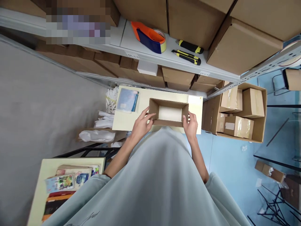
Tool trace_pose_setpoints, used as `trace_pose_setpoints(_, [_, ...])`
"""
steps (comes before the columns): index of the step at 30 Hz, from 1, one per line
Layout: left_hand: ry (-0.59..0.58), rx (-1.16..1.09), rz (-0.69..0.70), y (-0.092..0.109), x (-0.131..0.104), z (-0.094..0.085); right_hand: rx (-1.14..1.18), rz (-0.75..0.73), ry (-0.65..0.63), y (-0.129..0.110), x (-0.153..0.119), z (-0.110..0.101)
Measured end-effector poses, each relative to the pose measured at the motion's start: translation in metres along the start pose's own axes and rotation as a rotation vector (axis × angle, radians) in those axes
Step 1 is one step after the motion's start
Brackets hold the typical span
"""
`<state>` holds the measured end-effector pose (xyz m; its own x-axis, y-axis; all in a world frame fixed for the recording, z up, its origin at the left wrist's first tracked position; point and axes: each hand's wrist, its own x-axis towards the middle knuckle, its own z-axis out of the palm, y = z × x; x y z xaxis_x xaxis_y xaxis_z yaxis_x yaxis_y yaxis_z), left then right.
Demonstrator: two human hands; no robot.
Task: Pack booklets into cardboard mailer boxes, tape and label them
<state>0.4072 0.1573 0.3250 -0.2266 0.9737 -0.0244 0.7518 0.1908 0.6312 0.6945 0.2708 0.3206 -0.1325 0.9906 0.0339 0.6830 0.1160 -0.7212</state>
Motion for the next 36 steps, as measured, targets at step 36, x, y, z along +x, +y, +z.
trace_pose_setpoints(36, [0.024,-0.119,0.084,-0.042,0.060,0.039,-0.158,-0.014,-0.087,-0.008,-0.017,0.043])
